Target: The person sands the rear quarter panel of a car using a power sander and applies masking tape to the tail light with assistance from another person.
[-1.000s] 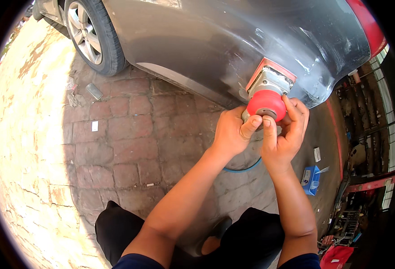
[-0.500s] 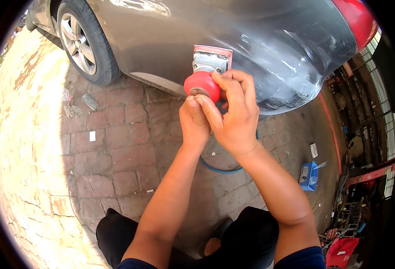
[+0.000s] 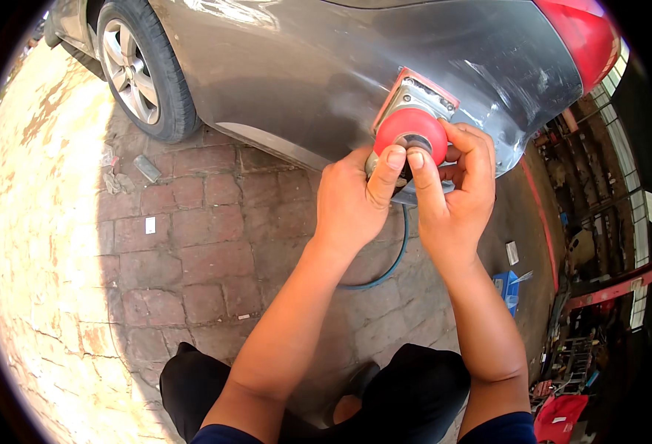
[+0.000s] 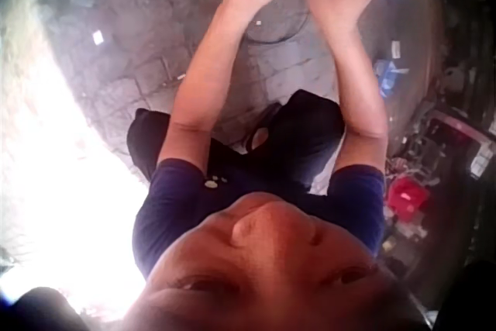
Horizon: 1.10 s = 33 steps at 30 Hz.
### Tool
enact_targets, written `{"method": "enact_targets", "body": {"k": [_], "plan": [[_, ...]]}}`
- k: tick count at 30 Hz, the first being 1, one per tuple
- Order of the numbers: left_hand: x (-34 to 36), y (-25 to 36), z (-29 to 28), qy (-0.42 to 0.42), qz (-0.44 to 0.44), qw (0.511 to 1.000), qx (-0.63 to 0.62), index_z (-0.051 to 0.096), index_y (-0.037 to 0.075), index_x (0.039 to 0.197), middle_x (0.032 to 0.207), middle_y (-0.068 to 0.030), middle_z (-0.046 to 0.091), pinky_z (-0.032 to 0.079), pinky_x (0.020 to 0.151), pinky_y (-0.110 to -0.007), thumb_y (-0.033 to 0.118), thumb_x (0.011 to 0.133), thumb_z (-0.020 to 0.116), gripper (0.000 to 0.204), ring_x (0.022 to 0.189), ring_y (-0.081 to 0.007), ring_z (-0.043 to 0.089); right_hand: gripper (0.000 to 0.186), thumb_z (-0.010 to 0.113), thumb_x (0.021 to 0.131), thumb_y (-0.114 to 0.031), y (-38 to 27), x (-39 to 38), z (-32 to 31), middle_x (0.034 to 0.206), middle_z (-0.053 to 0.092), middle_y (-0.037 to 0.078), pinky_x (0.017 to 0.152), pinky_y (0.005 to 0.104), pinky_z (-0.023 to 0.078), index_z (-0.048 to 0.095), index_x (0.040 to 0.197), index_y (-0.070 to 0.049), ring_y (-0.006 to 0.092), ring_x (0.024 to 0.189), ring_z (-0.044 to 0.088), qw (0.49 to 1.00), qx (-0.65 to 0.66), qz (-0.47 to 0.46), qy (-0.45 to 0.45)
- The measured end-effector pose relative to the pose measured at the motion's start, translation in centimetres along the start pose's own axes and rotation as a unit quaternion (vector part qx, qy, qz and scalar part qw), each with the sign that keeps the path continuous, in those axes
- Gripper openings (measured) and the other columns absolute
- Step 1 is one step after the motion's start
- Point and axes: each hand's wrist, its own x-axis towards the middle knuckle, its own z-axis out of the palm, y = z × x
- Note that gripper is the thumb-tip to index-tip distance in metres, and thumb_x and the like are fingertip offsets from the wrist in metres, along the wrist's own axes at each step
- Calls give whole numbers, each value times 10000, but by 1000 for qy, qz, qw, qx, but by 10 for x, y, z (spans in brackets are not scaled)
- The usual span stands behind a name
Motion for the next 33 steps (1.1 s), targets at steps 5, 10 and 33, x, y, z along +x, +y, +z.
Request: {"method": "enact_targets", "body": {"k": [5, 10, 33], "plan": [[7, -9, -30, 50, 6, 999, -3, 725, -41, 961, 740, -178, 688, 523, 667, -414, 740, 1050, 509, 816, 712, -258, 682, 428, 888, 874, -130, -8, 7, 34, 1181, 620, 139, 602, 290, 494, 685, 1221, 15, 172, 843, 613, 999, 27, -31, -24], [-3, -6, -14, 7, 4, 1000, 6, 736, -20, 949, 728, -205, 702, 540, 659, -451, 730, 1030, 556, 775, 693, -357, 710, 404, 861, 895, -101, -6, -6, 7, 1216, 620, 141, 672, 275, 535, 683, 1237, 17, 160, 910, 632, 999, 19, 28, -13], [-15, -19, 6, -32, 8, 999, -27, 725, -8, 972, 702, -192, 670, 532, 640, -428, 728, 1031, 561, 756, 671, -317, 698, 443, 857, 896, -98, 13, -22, -9, 1244, 610, 163, 685, 290, 553, 682, 1289, 12, 199, 955, 648, 1000, 16, -10, 2]]}}
